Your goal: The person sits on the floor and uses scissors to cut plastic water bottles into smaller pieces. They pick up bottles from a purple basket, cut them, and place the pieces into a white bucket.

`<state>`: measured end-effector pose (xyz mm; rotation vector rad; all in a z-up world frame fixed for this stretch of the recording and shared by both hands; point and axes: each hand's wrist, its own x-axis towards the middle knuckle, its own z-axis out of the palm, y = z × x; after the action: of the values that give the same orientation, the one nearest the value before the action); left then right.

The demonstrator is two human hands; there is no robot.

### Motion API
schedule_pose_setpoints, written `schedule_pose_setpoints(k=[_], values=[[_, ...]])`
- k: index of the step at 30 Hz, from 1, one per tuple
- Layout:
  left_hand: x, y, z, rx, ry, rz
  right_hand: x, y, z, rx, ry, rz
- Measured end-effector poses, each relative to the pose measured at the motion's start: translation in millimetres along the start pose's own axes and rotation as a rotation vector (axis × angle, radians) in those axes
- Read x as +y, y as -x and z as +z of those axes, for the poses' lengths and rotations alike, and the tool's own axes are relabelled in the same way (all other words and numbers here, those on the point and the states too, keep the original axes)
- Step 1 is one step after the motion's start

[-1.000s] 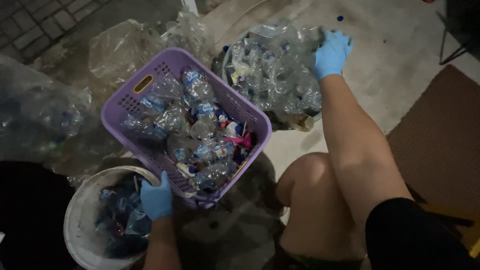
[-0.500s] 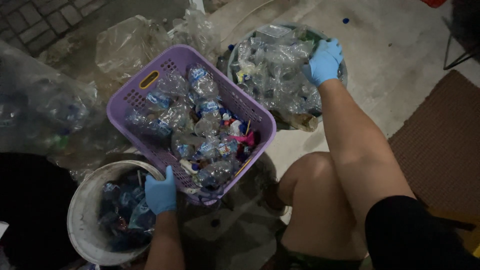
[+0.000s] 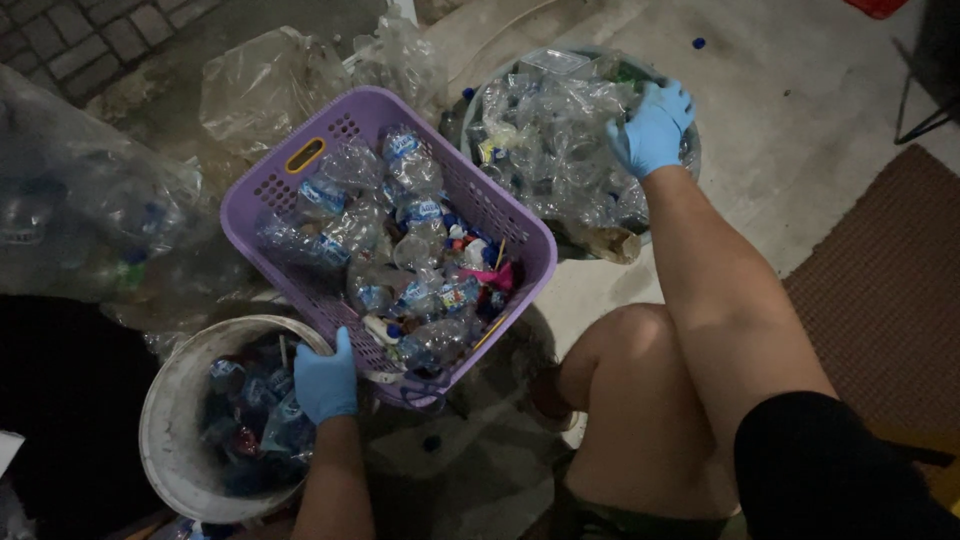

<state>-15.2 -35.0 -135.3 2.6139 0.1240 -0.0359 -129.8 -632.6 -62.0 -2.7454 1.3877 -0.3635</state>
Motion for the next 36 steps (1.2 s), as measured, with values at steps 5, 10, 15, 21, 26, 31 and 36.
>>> schedule_pose_setpoints(k=[5, 10, 15, 21, 26, 31, 36], values=[[-3, -1, 4, 0.023, -0.017, 0.008, -4, 11, -10, 0.318, -0.151, -0.196], [-1, -2, 3, 0.011, 0.000, -0.013, -20, -2, -30, -0.015, 0.054, 0.040], [-8, -4, 10, 0.077, -0.009, 0.058, 22, -49, 59, -0.012, -0.325, 0.289], [1, 0, 1, -0.008, 0.023, -0.014, 15, -18, 38, 0.248, -0.045, -0.244], [7, 1, -4, -0.041, 0.027, -0.055, 26, -19, 48, 0.296, -0.178, -0.163], [-20, -9, 22, 0.055, -0.023, 0.096, -5, 11, -9, 0.430, -0.320, -0.259], [0, -3, 11, 0.048, 0.077, 0.005, -29, 17, -17, 0.465, -0.445, -0.362]])
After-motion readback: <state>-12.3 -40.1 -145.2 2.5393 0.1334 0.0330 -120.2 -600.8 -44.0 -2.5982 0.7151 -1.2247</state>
